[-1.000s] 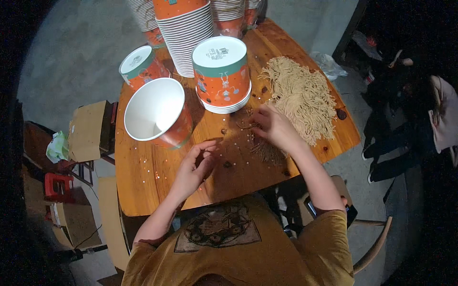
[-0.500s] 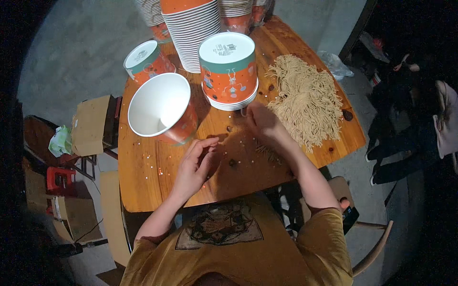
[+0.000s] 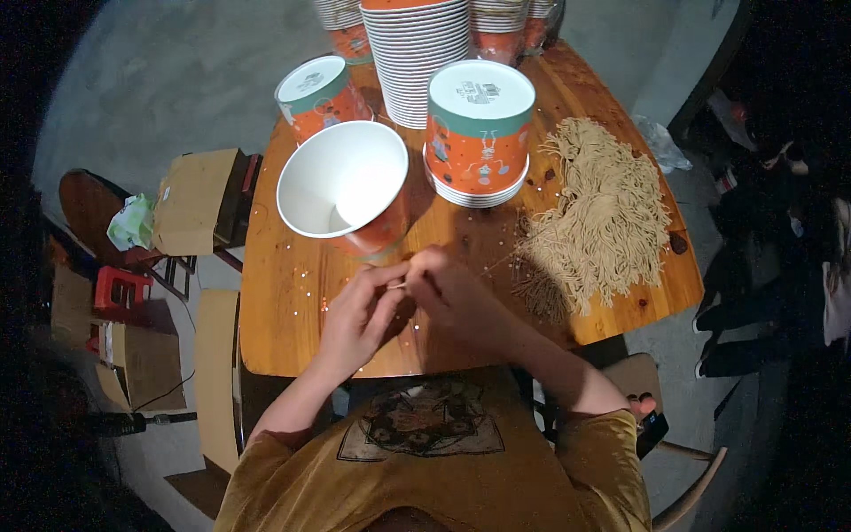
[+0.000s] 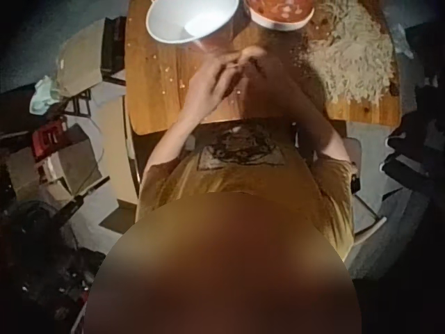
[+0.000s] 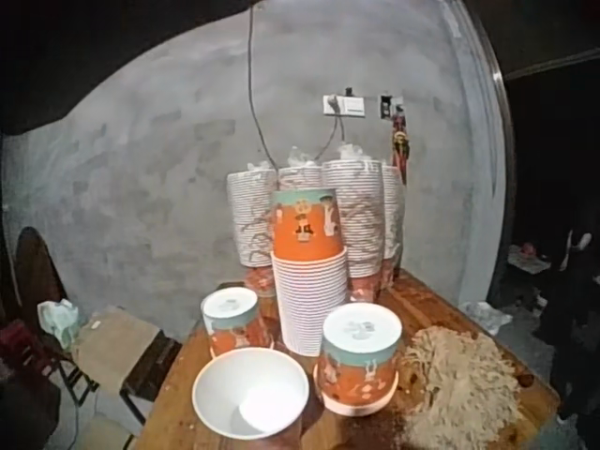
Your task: Attaching strings or bands to paper food containers to prepare them for use.
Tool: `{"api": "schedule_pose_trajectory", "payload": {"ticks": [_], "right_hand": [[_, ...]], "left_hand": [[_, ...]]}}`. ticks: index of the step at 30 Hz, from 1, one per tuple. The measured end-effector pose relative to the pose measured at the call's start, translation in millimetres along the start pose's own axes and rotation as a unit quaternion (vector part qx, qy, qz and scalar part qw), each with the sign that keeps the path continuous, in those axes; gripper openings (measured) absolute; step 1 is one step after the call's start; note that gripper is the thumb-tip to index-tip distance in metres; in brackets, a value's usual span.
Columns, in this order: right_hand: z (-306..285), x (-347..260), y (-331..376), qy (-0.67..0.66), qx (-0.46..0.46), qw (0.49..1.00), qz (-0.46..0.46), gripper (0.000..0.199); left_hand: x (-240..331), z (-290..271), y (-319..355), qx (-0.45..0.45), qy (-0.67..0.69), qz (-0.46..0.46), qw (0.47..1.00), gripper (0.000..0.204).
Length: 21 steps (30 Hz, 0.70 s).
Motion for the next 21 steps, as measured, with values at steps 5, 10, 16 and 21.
{"api": "schedule_pose_trajectory", "payload": {"ticks": [5, 10, 16, 21], "right_hand": [[35.8, -16.0, -9.7, -0.130, -0.039, 0.988, 0.078, 0.011], [50.1, -21.2, -19.4, -0.132, 0.017, 0.990, 0.048, 0.009], [46.1, -27.7, -18.1, -0.041, 0.042, 0.998, 0.033, 0.003], [57.1, -39.1, -12.2, -0.032, 0.023, 0.998, -0.055, 0.007]], "left_hand": [[6.9, -37.4, 11.4, 0.027, -0.103, 0.044, 0.993, 0.016], [0.4, -57.2, 18.8, 0.020, -0.223, 0.097, 0.970, 0.026], [-0.2, -73.5, -21.6, 0.080, -0.331, 0.135, 0.930, 0.031], [-13.5, -64.4, -54.1, -0.062, -0.236, 0.072, 0.967, 0.026]]}}
Point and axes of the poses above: each hand's wrist, its own y-axis away from the middle knuckle, its own z-axis out of the palm, x = y × z, the point moved 3 cm from there along -y, towards the middle knuckle, and after that the axes turned 7 degrees about -y, right-handed, at the moved point
